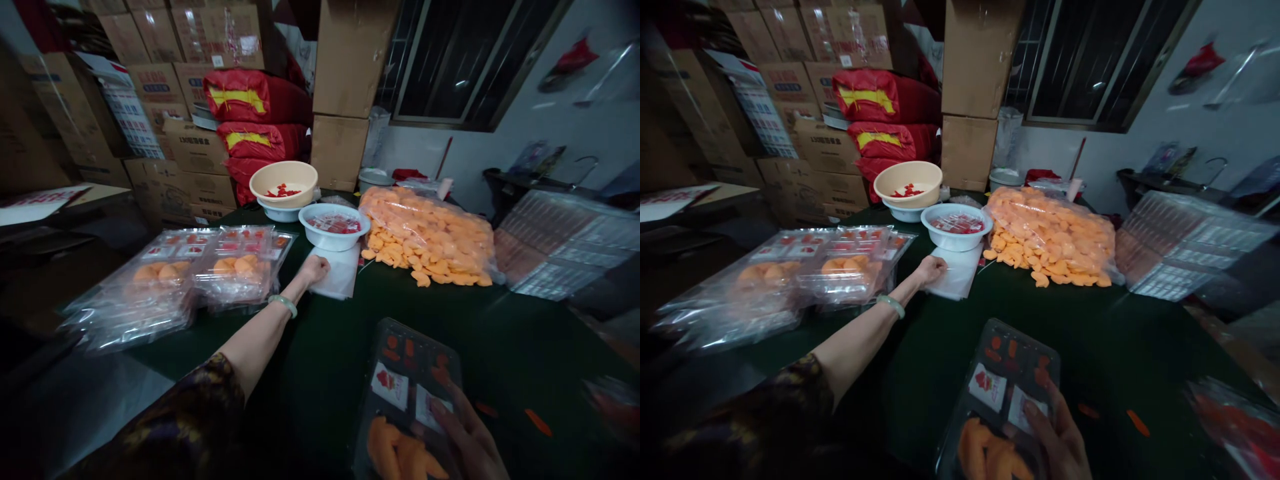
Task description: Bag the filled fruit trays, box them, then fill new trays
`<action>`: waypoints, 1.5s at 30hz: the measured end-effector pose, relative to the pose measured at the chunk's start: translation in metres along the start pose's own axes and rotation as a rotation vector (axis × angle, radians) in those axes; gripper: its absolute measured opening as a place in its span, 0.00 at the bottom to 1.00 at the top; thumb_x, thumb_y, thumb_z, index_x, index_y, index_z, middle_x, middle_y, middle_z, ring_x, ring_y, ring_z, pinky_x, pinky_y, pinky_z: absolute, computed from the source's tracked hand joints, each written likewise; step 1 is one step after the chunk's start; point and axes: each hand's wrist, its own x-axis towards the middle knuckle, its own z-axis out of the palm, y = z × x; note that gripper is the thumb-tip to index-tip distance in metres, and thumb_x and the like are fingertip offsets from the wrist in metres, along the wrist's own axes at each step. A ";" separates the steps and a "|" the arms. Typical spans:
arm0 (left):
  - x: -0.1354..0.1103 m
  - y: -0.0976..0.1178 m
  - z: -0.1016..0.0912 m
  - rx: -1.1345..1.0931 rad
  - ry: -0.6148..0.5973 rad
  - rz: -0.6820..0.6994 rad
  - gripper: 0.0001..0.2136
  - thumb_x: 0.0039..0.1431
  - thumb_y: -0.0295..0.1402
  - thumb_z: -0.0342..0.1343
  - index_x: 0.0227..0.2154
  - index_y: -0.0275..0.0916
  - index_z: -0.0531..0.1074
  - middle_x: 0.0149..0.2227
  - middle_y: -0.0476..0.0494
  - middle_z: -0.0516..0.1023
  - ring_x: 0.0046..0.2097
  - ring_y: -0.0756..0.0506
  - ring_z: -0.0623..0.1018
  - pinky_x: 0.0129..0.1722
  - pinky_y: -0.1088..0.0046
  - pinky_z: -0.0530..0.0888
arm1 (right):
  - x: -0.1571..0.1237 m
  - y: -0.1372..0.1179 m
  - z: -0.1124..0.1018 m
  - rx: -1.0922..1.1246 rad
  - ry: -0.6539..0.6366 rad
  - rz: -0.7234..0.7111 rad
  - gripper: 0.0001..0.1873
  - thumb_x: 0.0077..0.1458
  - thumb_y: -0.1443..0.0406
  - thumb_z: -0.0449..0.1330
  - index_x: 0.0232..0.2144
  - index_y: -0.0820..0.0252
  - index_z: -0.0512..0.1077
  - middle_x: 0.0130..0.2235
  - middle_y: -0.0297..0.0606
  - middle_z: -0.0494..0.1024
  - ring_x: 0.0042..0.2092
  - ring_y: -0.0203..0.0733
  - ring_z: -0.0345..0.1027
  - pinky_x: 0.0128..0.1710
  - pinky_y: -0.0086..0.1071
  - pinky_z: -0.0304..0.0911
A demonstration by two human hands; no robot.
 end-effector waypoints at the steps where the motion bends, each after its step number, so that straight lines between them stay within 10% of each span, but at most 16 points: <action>1: -0.002 0.000 0.000 0.026 0.028 0.019 0.13 0.59 0.36 0.50 0.42 0.34 0.68 0.42 0.42 0.71 0.40 0.46 0.73 0.39 0.64 0.72 | 0.001 0.001 -0.001 -0.002 0.011 -0.004 0.49 0.33 0.57 0.70 0.57 0.50 0.55 0.38 0.36 0.78 0.37 0.50 0.73 0.30 0.34 0.70; 11: -0.021 0.040 -0.019 0.259 0.241 0.238 0.15 0.63 0.35 0.39 0.39 0.35 0.70 0.35 0.38 0.75 0.40 0.43 0.74 0.38 0.68 0.66 | 0.006 0.006 -0.006 -0.012 0.065 -0.073 0.39 0.38 0.53 0.65 0.55 0.48 0.60 0.48 0.34 0.74 0.41 0.47 0.72 0.35 0.33 0.69; 19: -0.087 0.065 0.001 0.339 -0.048 0.588 0.07 0.55 0.33 0.50 0.28 0.37 0.73 0.29 0.41 0.76 0.33 0.44 0.75 0.28 0.74 0.63 | -0.012 0.004 0.005 0.058 -0.089 -0.079 0.45 0.37 0.60 0.68 0.57 0.54 0.56 0.32 0.37 0.79 0.27 0.42 0.72 0.29 0.34 0.67; 29: -0.140 0.069 0.022 0.244 -0.256 0.909 0.09 0.53 0.38 0.55 0.25 0.37 0.72 0.26 0.45 0.75 0.32 0.46 0.74 0.25 0.75 0.59 | -0.044 0.041 0.024 -0.074 -0.547 0.025 0.29 0.42 0.64 0.65 0.50 0.57 0.65 0.39 0.39 0.76 0.35 0.40 0.72 0.39 0.35 0.66; 34: -0.151 0.061 -0.001 0.195 -0.315 1.020 0.07 0.55 0.33 0.53 0.30 0.39 0.74 0.28 0.47 0.77 0.33 0.48 0.74 0.29 0.76 0.61 | -0.057 0.049 0.014 -0.161 -0.346 -0.022 0.26 0.45 0.64 0.63 0.49 0.55 0.65 0.36 0.36 0.74 0.29 0.37 0.69 0.18 0.28 0.66; 45: -0.186 0.061 -0.001 0.308 -0.338 1.201 0.09 0.55 0.27 0.46 0.27 0.38 0.72 0.28 0.44 0.77 0.32 0.47 0.75 0.25 0.75 0.60 | -0.078 0.074 0.026 -0.174 -0.138 -0.099 0.47 0.44 0.64 0.64 0.61 0.52 0.43 0.25 0.27 0.69 0.22 0.35 0.66 0.20 0.31 0.68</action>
